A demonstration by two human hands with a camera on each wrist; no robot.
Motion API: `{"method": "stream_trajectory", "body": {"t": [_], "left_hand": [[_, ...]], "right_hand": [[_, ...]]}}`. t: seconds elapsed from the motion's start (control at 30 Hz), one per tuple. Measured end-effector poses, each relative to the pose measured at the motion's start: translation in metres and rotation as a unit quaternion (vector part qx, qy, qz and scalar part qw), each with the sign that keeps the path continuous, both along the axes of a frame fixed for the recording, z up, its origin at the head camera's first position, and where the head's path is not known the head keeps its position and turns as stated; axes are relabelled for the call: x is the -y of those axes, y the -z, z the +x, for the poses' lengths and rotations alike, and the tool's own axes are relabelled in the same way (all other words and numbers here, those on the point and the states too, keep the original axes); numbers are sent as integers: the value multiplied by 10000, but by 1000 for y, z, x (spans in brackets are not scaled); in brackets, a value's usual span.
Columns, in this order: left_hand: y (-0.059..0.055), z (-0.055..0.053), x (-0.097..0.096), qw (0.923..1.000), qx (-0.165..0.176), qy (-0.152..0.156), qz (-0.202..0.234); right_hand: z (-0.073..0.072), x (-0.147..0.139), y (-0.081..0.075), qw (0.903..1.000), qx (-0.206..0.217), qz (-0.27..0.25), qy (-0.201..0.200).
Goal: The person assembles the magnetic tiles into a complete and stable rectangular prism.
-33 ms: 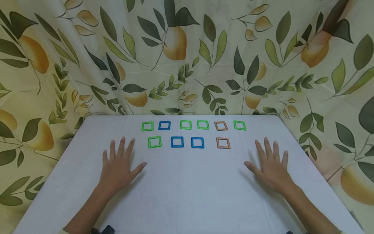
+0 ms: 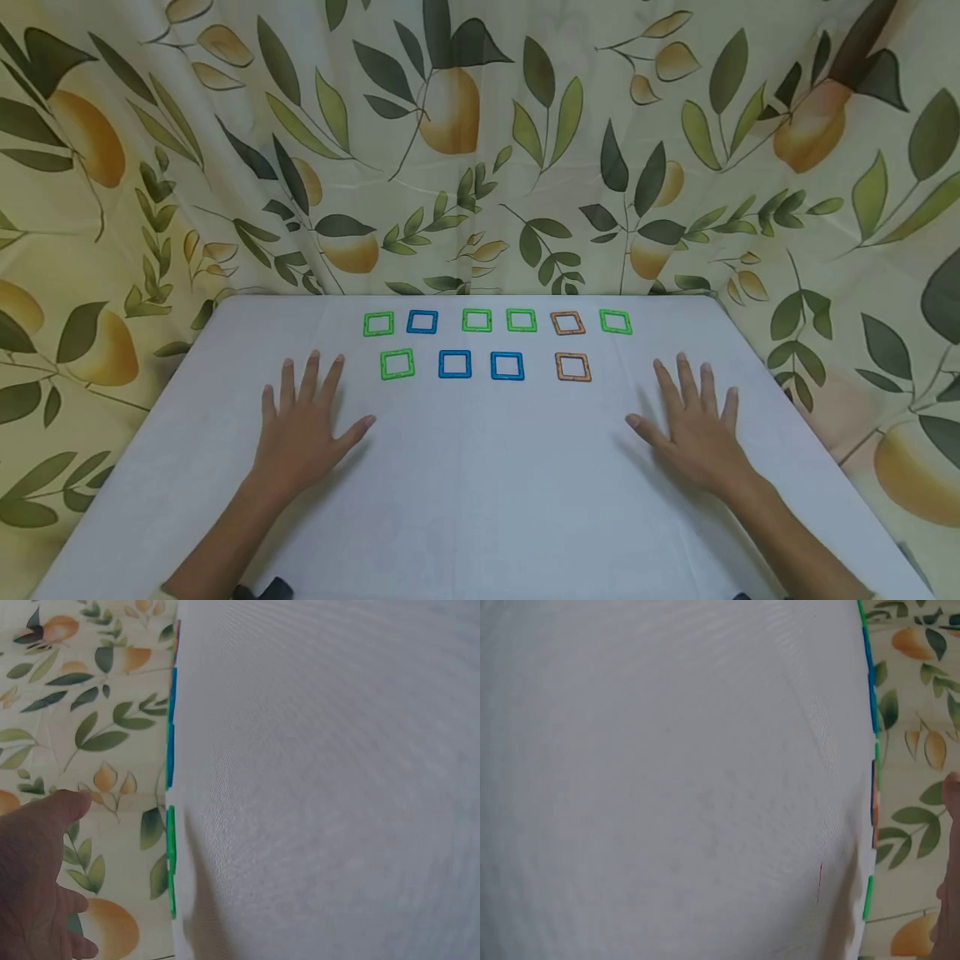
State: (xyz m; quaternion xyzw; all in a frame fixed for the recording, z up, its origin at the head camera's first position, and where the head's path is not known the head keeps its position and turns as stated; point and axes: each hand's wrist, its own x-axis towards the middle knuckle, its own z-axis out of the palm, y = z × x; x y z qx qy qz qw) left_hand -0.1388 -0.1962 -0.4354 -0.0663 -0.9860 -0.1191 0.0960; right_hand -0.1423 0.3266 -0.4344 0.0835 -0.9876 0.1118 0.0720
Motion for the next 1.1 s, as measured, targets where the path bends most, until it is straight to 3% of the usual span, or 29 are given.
{"method": "stream_trajectory", "body": {"t": [0.27, 0.53, 0.77, 1.1], "left_hand": [[-3, -1, 0, 10000, 14, -4, 36], [5, -12, -7, 9997, -135, 62, 185], [4, -26, -24, 9996, -42, 273, 90], [7, -47, -56, 9982, 66, 531, 260]], "right_hand": [[-5, 2, 2, 9999, 53, -91, -118], [-13, 5, 3, 9994, 333, -50, -108], [-15, 6, 6, 9973, 597, -314, -288], [-31, 24, -4, 9941, 716, -646, -496]]}}
